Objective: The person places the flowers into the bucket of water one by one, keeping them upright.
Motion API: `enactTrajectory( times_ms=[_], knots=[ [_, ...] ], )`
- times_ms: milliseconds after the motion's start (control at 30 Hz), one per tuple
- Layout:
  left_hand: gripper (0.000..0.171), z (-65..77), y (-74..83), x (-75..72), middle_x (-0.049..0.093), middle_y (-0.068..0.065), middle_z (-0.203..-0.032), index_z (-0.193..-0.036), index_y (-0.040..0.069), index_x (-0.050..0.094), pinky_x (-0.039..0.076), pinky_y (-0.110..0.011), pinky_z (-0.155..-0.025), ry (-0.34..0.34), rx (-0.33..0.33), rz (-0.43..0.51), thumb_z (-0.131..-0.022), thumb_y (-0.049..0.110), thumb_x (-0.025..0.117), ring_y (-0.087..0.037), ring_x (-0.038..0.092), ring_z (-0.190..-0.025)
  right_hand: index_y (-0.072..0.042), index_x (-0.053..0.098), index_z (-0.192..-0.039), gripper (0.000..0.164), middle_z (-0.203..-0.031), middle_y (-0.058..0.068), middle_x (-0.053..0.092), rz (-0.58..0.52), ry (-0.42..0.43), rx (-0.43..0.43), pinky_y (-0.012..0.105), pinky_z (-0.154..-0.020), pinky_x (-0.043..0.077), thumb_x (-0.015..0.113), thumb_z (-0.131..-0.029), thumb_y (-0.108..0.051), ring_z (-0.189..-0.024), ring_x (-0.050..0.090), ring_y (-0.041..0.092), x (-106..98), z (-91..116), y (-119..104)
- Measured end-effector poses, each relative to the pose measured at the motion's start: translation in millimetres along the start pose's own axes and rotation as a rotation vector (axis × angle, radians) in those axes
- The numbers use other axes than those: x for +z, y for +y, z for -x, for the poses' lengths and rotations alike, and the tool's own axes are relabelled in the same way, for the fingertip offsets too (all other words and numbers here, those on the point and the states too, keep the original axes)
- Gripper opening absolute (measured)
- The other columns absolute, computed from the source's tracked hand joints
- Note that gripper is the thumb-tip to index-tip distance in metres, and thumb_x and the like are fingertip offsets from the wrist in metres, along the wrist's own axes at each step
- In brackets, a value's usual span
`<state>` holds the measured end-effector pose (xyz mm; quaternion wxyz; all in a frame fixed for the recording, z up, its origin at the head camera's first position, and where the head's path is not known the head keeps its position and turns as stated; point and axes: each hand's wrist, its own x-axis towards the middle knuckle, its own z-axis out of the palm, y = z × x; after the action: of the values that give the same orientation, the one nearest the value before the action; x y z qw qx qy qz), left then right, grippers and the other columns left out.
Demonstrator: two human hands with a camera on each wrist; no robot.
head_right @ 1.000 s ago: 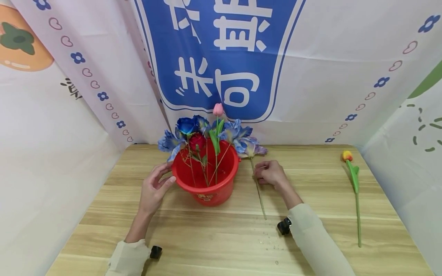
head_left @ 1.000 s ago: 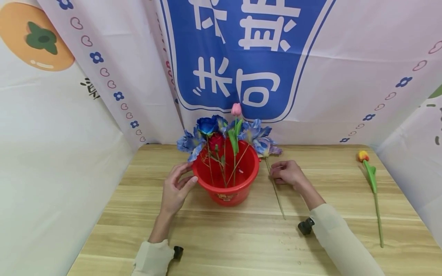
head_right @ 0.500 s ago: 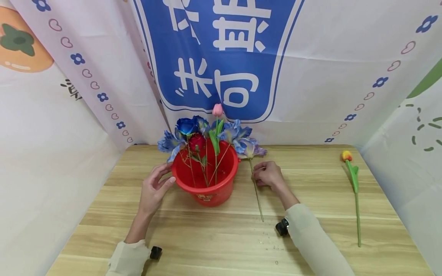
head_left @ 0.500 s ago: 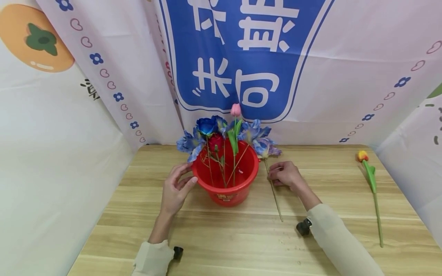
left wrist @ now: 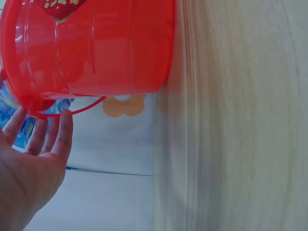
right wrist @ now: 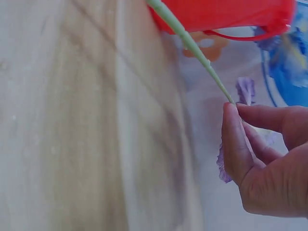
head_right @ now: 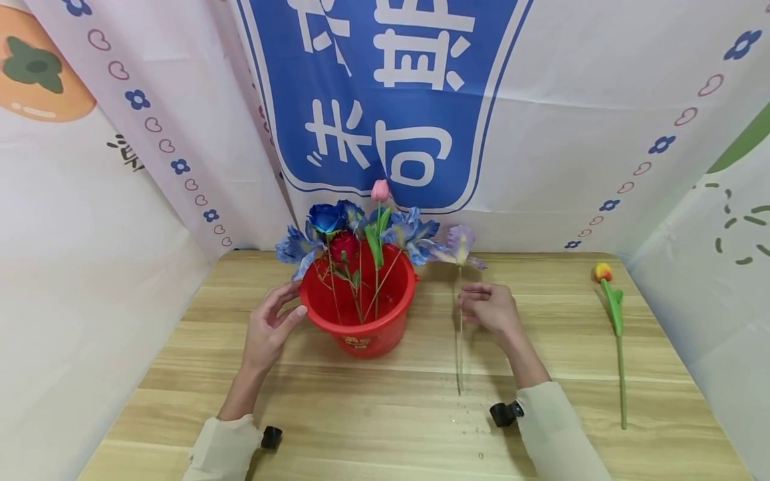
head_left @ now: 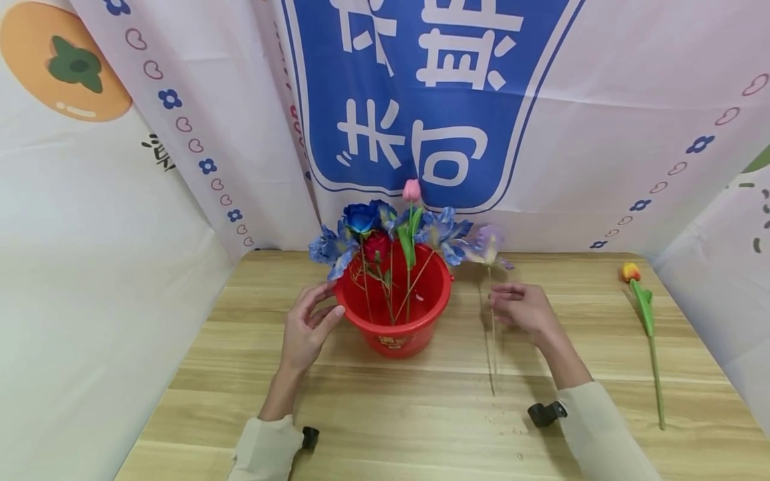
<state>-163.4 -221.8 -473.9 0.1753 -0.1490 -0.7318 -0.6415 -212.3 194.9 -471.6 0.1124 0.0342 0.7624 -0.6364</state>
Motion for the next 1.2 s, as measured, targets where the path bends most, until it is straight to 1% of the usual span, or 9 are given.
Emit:
enactTrajectory(
  times_ms=[67, 167, 267, 367, 500, 667, 767, 1000, 1200],
  knots=[
    [0.045, -0.5, 0.6, 0.0, 0.060, -0.022, -0.142, -0.141, -0.007, 0.063, 0.062, -0.026, -0.100, 0.002, -0.001, 0.000, -0.096, -0.007, 0.071, -0.010, 0.065, -0.126, 0.012, 0.049, -0.151, 0.055, -0.125, 0.014, 0.074, -0.032, 0.023, -0.005, 0.030, -0.090, 0.067, 0.069, -0.103, -0.005, -0.100, 0.076, 0.009, -5.8, 6.9, -3.8],
    [0.046, -0.9, 1.3, 0.5, 0.060, -0.023, -0.142, -0.140, -0.007, 0.063, 0.062, -0.026, -0.100, 0.006, 0.000, 0.007, -0.095, -0.009, 0.071, -0.011, 0.066, -0.126, 0.013, 0.047, -0.151, 0.056, -0.109, -0.008, 0.076, -0.076, 0.054, -0.029, 0.028, -0.089, 0.067, 0.069, -0.103, -0.004, -0.098, 0.075, 0.005, -13.4, 17.5, -10.1],
    [0.046, -0.6, 1.7, 1.0, 0.060, -0.024, -0.142, -0.140, -0.007, 0.064, 0.063, -0.026, -0.099, 0.013, 0.001, 0.016, -0.094, -0.010, 0.072, -0.011, 0.066, -0.126, 0.014, 0.048, -0.149, 0.053, -0.099, -0.017, 0.075, -0.125, 0.083, -0.066, 0.027, -0.086, 0.067, 0.069, -0.103, -0.002, -0.096, 0.076, 0.003, -18.2, 27.0, -17.0],
    [0.047, -0.3, 1.0, 1.3, 0.060, -0.025, -0.143, -0.140, -0.008, 0.064, 0.063, -0.024, -0.099, 0.014, 0.007, 0.015, -0.094, -0.011, 0.072, -0.011, 0.066, -0.126, 0.013, 0.052, -0.145, 0.049, -0.098, -0.018, 0.076, -0.163, 0.116, -0.112, 0.026, -0.084, 0.067, 0.069, -0.102, 0.000, -0.095, 0.076, 0.003, -20.0, 35.1, -26.1],
    [0.047, -0.1, 0.3, 1.4, 0.059, -0.026, -0.143, -0.140, -0.008, 0.063, 0.063, -0.024, -0.098, 0.014, 0.012, 0.014, -0.094, -0.011, 0.072, -0.010, 0.065, -0.126, 0.007, 0.058, -0.140, 0.041, -0.100, -0.018, 0.076, -0.159, 0.164, -0.185, 0.025, -0.082, 0.067, 0.070, -0.102, -0.001, -0.096, 0.076, 0.003, -20.3, 44.1, -40.7],
    [0.047, 0.2, 1.2, 1.3, 0.059, -0.024, -0.143, -0.140, -0.008, 0.063, 0.063, -0.025, -0.098, 0.014, 0.013, 0.014, -0.094, -0.011, 0.072, -0.010, 0.065, -0.127, -0.004, 0.066, -0.129, 0.029, -0.103, -0.011, 0.077, -0.192, 0.194, -0.274, 0.025, -0.081, 0.067, 0.071, -0.101, -0.001, -0.095, 0.077, 0.005, -16.6, 51.6, -61.8],
    [0.047, -0.2, 1.5, 1.4, 0.059, -0.024, -0.143, -0.140, -0.008, 0.063, 0.063, -0.024, -0.098, 0.013, 0.013, 0.015, -0.094, -0.011, 0.072, -0.010, 0.065, -0.126, -0.008, 0.068, -0.123, 0.026, -0.102, -0.007, 0.077, -0.235, 0.197, -0.317, 0.025, -0.079, 0.067, 0.074, -0.099, 0.000, -0.094, 0.077, 0.006, -10.9, 54.0, -76.2],
    [0.047, -0.3, 2.1, 1.6, 0.060, -0.025, -0.141, -0.139, -0.009, 0.063, 0.063, -0.023, -0.098, 0.012, 0.015, 0.021, -0.093, -0.011, 0.072, -0.011, 0.066, -0.126, -0.004, 0.069, -0.124, 0.029, -0.102, -0.005, 0.078, -0.260, 0.181, -0.394, 0.026, -0.077, 0.067, 0.075, -0.097, 0.003, -0.094, 0.078, 0.007, 9.5, 54.8, -113.1],
    [0.047, -0.3, 3.6, 1.9, 0.060, -0.025, -0.142, -0.140, -0.009, 0.063, 0.062, -0.022, -0.097, 0.012, 0.019, 0.026, -0.093, -0.012, 0.071, -0.012, 0.066, -0.126, 0.003, 0.067, -0.132, 0.035, -0.106, -0.002, 0.076, -0.199, 0.173, -0.441, 0.026, -0.078, 0.067, 0.075, -0.098, 0.000, -0.095, 0.077, 0.009, 29.7, 48.6, -139.7]
  ],
)
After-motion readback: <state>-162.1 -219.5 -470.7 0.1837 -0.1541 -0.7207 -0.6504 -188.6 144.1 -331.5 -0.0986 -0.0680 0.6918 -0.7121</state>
